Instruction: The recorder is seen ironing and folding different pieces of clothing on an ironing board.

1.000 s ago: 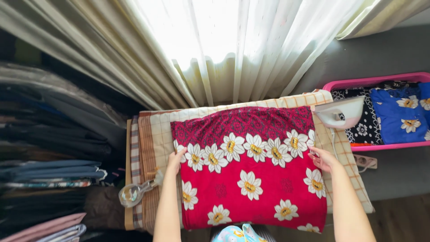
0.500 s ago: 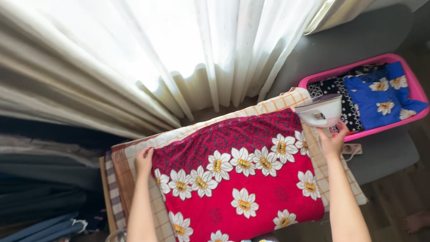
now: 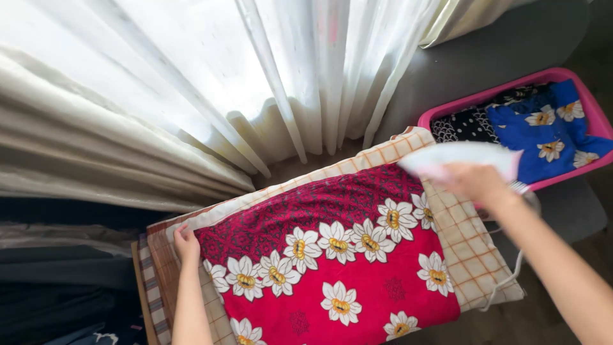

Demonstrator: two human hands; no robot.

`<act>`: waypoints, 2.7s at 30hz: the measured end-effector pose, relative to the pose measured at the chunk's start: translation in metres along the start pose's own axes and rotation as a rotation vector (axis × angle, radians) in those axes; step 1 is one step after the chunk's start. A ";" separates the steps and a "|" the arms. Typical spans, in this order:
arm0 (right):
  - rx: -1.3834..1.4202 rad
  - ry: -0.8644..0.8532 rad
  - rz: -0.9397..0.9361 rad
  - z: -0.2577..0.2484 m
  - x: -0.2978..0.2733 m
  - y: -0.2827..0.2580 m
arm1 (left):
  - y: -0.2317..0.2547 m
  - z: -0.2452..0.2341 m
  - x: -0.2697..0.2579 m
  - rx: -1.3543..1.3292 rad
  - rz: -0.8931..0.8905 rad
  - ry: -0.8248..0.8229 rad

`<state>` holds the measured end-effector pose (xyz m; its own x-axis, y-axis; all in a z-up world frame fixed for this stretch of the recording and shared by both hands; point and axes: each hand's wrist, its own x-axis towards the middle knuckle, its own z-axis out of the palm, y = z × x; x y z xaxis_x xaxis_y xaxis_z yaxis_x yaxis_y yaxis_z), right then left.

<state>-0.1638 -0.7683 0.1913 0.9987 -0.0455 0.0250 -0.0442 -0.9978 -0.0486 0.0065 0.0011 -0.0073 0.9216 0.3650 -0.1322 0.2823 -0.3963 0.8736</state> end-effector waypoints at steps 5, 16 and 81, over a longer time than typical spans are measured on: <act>0.244 -0.077 -0.549 0.056 -0.056 -0.087 | 0.050 0.038 -0.054 0.565 0.531 0.115; 0.091 0.104 0.015 0.053 0.079 -0.074 | 0.094 0.076 -0.080 0.928 0.509 -0.316; 0.221 -0.240 -0.657 0.078 0.070 -0.220 | 0.177 0.215 -0.075 0.574 0.545 -0.803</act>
<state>-0.0825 -0.5487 0.1262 0.7969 0.5959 -0.0997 0.5469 -0.7816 -0.3000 0.0440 -0.2773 0.0563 0.8056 -0.5404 -0.2428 -0.3199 -0.7418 0.5894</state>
